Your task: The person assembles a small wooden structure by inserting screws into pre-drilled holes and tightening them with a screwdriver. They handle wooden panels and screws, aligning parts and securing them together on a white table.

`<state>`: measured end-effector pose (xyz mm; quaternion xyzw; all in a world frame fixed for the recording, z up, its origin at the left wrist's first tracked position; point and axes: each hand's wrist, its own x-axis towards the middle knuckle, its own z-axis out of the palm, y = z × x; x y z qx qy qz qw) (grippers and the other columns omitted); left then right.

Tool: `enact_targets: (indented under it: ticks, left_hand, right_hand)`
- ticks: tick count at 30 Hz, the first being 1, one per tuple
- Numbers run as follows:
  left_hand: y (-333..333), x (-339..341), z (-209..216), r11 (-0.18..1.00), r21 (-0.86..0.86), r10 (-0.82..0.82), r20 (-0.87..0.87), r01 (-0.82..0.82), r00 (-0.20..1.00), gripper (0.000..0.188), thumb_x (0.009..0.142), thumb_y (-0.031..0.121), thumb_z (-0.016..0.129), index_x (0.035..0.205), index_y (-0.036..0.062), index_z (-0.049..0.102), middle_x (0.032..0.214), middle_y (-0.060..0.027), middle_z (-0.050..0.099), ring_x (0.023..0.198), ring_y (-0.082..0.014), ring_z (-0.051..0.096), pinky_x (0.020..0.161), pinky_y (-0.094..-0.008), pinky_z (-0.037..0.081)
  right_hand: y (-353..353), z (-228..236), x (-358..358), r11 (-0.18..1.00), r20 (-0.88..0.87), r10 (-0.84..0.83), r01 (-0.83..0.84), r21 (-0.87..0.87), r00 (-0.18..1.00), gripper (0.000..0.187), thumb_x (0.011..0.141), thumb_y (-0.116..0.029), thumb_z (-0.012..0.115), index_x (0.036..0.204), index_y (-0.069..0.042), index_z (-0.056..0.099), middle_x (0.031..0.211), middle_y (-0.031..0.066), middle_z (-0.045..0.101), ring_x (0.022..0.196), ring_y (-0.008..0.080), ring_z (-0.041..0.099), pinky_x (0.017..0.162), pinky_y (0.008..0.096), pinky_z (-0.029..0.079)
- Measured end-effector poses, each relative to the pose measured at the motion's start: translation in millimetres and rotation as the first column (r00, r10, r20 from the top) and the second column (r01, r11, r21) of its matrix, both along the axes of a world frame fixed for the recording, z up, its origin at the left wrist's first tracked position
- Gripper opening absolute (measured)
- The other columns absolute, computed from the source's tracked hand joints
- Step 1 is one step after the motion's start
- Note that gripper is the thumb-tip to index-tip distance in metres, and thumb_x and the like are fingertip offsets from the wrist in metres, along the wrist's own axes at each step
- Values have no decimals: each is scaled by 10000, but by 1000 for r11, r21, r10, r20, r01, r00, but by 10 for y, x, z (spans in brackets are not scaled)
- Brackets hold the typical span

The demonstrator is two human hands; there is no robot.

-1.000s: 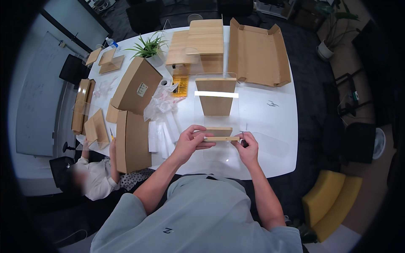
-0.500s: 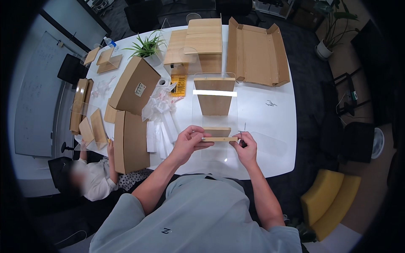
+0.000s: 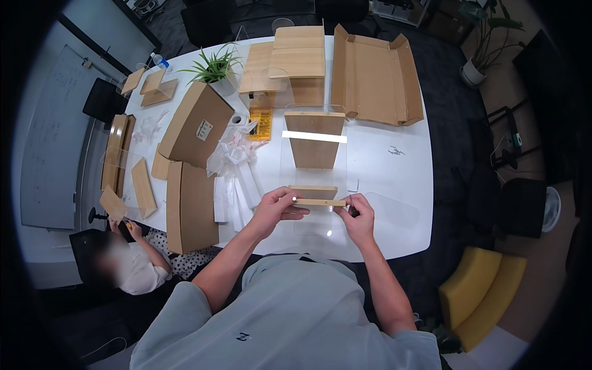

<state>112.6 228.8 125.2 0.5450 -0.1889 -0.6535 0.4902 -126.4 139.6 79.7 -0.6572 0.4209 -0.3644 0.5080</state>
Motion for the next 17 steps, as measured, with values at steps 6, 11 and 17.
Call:
enact_targets:
  ticks: [6,11,17]
  left_hand:
    - [-6,-118,22,991,-27,124,-144,-129,982,194,1058,151,539,1083,-16,634,1137,-182,702,1021,-351,739,913,-395,640]
    - [-37,-155,89,987,-34,158,-52,-160,986,218,1023,139,602,995,-69,664,1051,-195,721,979,-336,750,875,-369,652]
    - [-55,-135,139,990,-2,142,-29,-142,989,231,984,131,657,1018,-96,682,1040,-202,725,954,-333,756,844,-341,658]
  right_hand:
    - [-10,57,-1,1000,-22,-14,13,-29,1000,197,796,-24,835,979,-27,762,912,-15,613,583,31,413,521,217,349]
    - [-41,28,-28,999,-19,2,-3,-51,1000,255,783,-14,836,1027,-37,763,938,-6,634,562,30,423,504,219,359]
    - [-67,108,-120,999,-99,23,-28,-45,995,278,786,3,814,1057,-37,764,963,15,633,562,36,440,514,220,383]
